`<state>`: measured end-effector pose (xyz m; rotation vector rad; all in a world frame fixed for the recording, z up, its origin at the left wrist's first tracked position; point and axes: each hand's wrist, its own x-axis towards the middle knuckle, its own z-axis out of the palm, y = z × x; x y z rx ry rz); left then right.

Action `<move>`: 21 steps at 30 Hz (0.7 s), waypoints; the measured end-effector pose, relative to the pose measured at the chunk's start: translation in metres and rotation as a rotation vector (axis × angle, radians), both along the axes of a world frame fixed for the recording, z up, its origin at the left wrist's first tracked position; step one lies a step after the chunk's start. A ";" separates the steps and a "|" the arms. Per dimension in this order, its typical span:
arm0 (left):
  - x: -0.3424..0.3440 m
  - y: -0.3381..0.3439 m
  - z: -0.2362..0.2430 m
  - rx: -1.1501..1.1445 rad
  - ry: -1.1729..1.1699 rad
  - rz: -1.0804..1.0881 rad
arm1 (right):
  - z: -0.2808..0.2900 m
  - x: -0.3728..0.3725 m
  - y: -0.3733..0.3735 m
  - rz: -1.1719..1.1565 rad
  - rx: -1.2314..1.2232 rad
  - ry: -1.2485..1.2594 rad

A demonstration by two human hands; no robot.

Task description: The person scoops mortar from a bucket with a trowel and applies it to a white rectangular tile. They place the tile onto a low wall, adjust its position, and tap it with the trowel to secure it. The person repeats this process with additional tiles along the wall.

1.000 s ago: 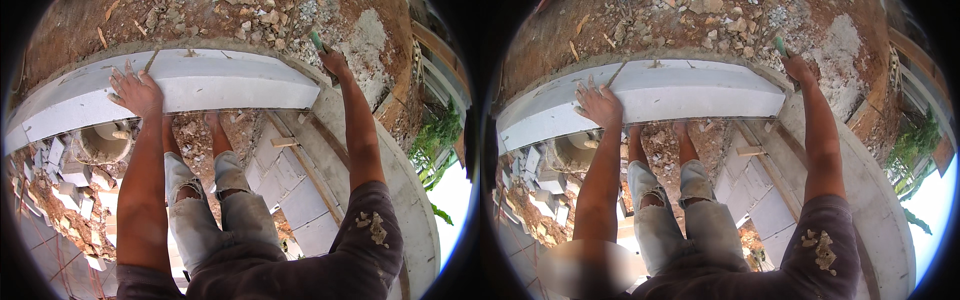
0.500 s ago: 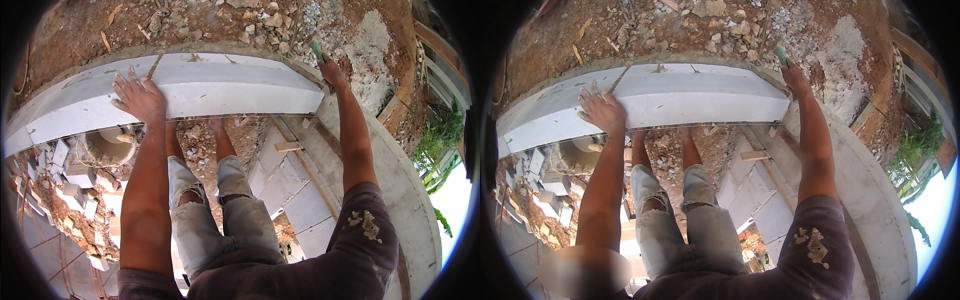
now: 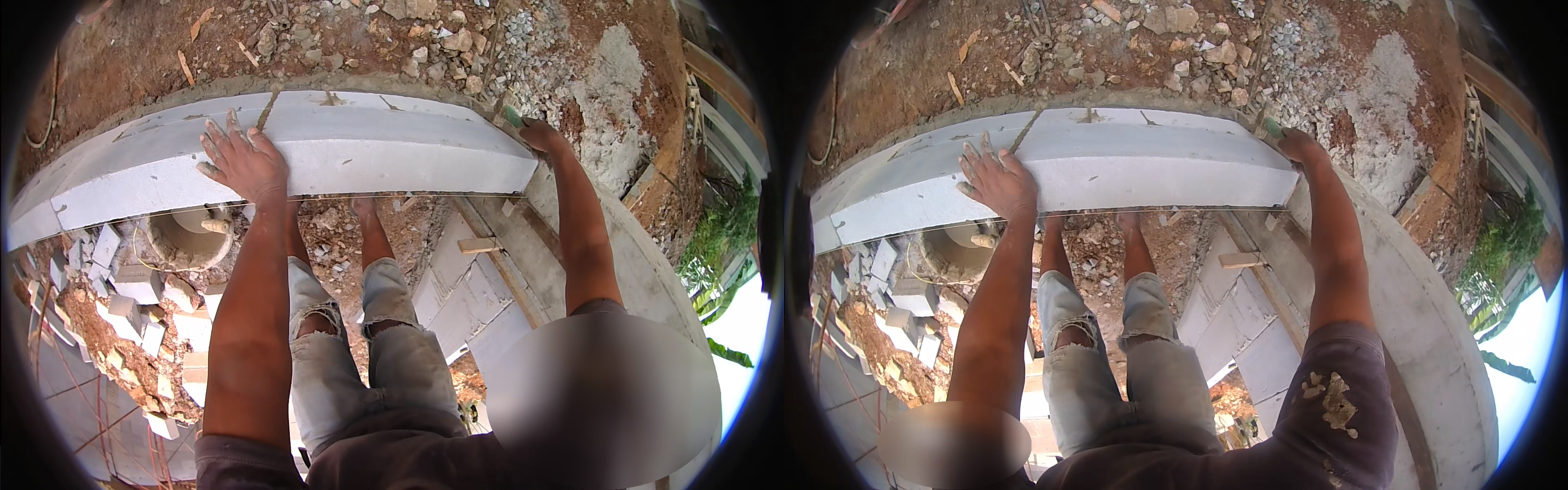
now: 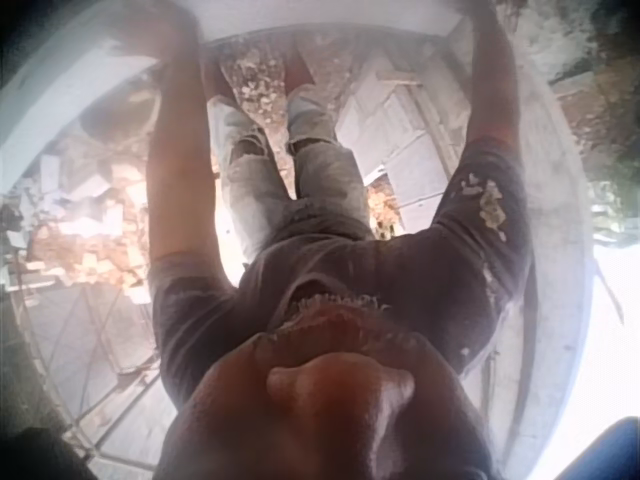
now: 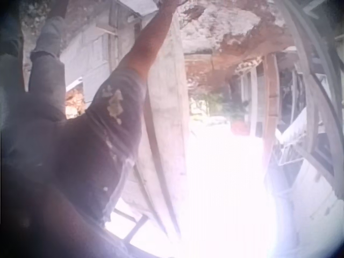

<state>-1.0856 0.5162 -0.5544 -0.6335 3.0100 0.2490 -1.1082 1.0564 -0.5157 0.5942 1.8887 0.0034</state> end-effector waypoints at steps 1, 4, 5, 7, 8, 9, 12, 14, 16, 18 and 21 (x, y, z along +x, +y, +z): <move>0.002 0.000 0.000 -0.004 -0.007 -0.006 | 0.000 0.003 -0.003 0.026 -0.003 -0.070; -0.005 0.000 -0.001 -0.003 -0.001 -0.024 | -0.008 -0.007 0.006 0.109 -0.023 -0.186; -0.005 0.001 -0.001 0.001 0.003 -0.035 | -0.010 -0.011 0.013 0.191 -0.057 -0.191; 0.002 -0.001 0.003 -0.007 -0.011 -0.028 | 0.013 -0.038 -0.017 -0.089 -0.025 -0.097; -0.002 0.001 0.004 0.004 -0.011 -0.031 | 0.004 -0.027 0.001 -0.160 -0.026 0.031; -0.003 0.001 0.004 0.004 -0.012 -0.023 | 0.000 -0.017 -0.001 -0.154 -0.027 0.146; 0.001 -0.003 0.000 -0.009 -0.026 -0.020 | 0.012 0.004 -0.017 -0.181 -0.024 0.177; 0.004 -0.002 0.005 -0.003 -0.038 -0.019 | 0.022 0.006 -0.034 -0.148 0.046 -0.118; -0.009 0.004 0.003 0.003 -0.021 -0.021 | 0.008 0.008 -0.008 -0.016 -0.012 -0.123; -0.003 0.003 0.005 -0.016 -0.036 -0.036 | 0.007 -0.011 -0.002 -0.004 -0.016 -0.072; -0.004 0.001 0.004 0.009 -0.001 -0.021 | 0.007 -0.027 0.001 -0.147 -0.050 0.098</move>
